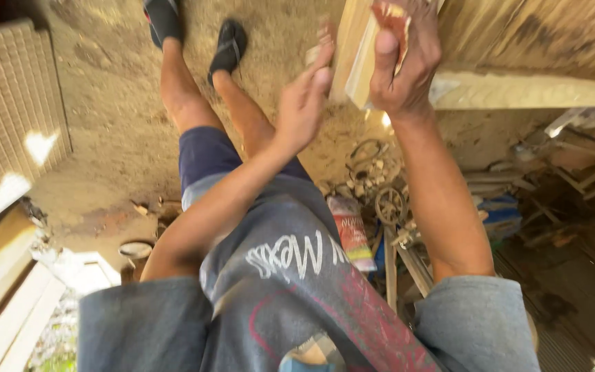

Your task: The person sands the surfaces and edges of a wooden frame and furniture parts using a piece of sandpaper, handling the wood from different angles to reach all sides.

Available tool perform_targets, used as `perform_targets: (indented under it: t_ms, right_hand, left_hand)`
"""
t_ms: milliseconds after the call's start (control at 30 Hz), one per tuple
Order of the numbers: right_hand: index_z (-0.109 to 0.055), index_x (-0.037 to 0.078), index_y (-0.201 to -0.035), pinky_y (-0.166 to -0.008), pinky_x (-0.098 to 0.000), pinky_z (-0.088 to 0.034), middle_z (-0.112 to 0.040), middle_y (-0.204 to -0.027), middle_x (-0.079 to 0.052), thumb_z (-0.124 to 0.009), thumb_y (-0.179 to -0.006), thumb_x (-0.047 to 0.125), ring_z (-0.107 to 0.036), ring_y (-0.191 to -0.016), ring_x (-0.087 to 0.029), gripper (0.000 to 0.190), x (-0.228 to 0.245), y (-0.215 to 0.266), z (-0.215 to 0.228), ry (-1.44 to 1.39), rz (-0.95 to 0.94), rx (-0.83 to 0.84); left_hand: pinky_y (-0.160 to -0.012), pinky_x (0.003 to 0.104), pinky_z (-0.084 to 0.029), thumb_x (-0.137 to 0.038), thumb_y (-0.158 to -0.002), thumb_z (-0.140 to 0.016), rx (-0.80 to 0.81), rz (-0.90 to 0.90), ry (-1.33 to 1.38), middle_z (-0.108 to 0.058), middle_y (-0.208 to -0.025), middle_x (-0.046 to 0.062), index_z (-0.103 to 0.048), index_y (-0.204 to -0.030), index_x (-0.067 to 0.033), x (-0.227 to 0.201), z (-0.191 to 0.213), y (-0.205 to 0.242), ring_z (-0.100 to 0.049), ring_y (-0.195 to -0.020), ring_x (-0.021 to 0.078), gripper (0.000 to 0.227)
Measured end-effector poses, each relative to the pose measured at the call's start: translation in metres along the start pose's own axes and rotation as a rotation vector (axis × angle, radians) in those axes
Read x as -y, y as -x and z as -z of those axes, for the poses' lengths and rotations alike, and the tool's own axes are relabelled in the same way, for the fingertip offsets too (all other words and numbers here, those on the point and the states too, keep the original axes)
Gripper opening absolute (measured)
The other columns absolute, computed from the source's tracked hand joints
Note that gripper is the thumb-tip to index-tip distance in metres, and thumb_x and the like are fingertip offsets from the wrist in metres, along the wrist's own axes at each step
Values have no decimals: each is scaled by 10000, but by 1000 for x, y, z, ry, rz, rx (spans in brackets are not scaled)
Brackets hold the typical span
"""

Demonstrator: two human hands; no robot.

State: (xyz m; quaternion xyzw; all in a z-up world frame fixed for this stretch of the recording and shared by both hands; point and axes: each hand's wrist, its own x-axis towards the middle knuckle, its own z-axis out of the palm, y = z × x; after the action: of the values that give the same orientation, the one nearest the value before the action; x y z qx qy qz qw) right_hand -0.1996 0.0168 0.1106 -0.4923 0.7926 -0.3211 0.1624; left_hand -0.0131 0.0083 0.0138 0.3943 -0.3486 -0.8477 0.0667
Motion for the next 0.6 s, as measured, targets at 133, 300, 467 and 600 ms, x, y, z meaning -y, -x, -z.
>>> perform_targets:
  t_ms: [133,300,467,600]
  right_hand:
    - [-616,-9,-1390,-1242,-486,-413,-621,-1445,-170,-365,-1161,307,-554,-1425,-380,464,5,0,2,34,80,13]
    - [-588,-10,-1425,-1254,-479,-351,-590,-1493,-163,-352,-1173,308,-504,-1463,-372,470,3,-6,-3,52,132,-5]
    - [-576,8,-1460,-1238,-448,-382,-569,-1524,-149,-344,-1166,328,-504,-1491,-341,493,0,0,2,37,86,5]
    - [-580,21,-1460,-1234,-431,-393,-563,-1533,-136,-359,-1159,335,-502,-1501,-331,488,0,7,3,1,41,-36]
  left_hand:
    - [-1111,384,-439,-156,-1173,-415,-235,-407,-238,-567,-1480,267,-491,-1479,46,22,-31,64,-552,-1353,322,375]
    - [-575,357,-417,-214,-1121,-546,-120,47,-347,-506,-678,86,-659,-1070,49,42,-5,126,-472,-616,158,291]
    - [-1349,387,-292,-83,-1153,-472,-134,-442,-284,-374,-1696,181,-479,-1555,-32,-12,-3,3,-350,-1566,257,405]
    - [-1293,357,-311,-62,-1136,-492,-58,-575,-461,-363,-1677,167,-461,-1555,-42,-17,-24,11,-362,-1599,300,421]
